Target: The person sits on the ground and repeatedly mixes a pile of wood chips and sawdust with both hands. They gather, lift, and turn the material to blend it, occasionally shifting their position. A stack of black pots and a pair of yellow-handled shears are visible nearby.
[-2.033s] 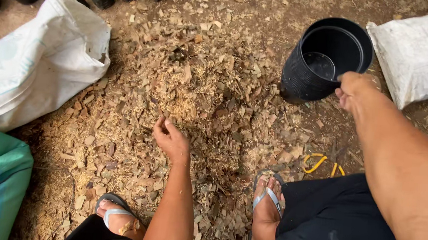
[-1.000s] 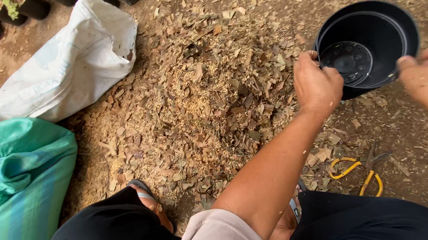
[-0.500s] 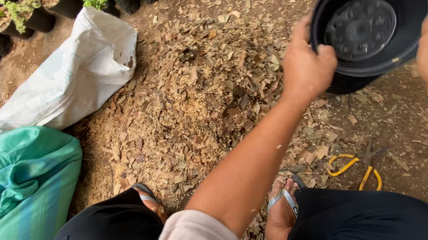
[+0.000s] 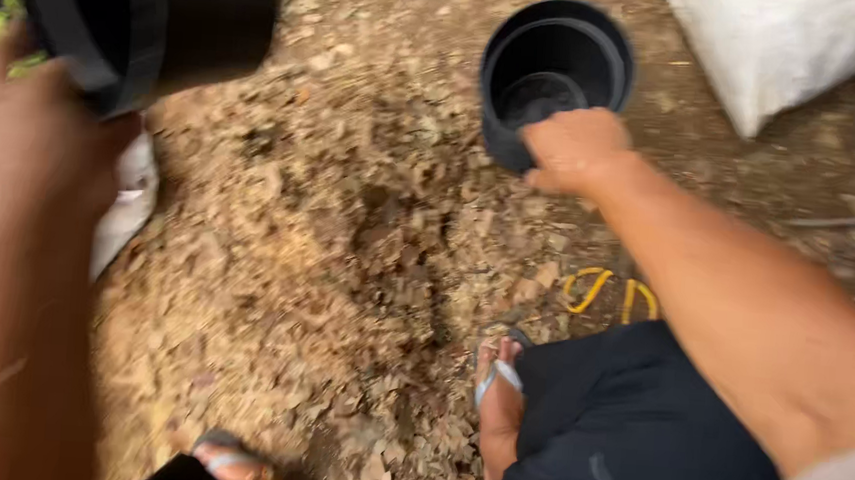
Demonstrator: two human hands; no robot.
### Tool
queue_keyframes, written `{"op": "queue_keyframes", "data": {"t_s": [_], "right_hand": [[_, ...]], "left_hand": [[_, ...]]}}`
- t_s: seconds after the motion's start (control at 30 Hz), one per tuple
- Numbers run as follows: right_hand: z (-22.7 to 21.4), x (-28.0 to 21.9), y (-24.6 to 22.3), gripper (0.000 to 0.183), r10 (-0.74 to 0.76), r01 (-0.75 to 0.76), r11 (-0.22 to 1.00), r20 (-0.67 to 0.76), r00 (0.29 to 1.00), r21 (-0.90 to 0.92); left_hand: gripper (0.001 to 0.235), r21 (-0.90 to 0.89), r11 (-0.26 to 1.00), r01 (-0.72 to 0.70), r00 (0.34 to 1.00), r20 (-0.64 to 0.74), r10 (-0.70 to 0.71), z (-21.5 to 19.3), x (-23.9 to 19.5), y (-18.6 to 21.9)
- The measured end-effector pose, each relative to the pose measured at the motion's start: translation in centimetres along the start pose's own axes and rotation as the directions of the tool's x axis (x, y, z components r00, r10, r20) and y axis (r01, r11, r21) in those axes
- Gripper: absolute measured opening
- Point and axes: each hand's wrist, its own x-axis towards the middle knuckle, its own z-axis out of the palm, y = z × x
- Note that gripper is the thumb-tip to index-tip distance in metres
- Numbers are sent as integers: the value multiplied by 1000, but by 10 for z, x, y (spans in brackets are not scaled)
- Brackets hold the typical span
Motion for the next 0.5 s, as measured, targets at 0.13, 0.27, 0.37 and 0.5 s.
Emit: {"op": "queue_keyframes", "data": {"t_s": [0.13,0.27,0.37,0.5], "right_hand": [[20,17,5,18,36,-48,994,-115,993,-103],[27,33,8,20,181,-187,974,-56,982,-124],[31,29,29,37,278,-278,945,-25,960,-172],[32,23,73,53,479,-488,857,-95,873,-166]], "left_hand": [[58,11,1000,-1,995,-103,2,-56,-5,7],[57,53,998,-18,972,-232,30,-133,-19,20],[56,100,995,-9,935,-353,44,-207,-58,34],[55,141,990,-18,913,-402,74,-253,-76,57]]}}
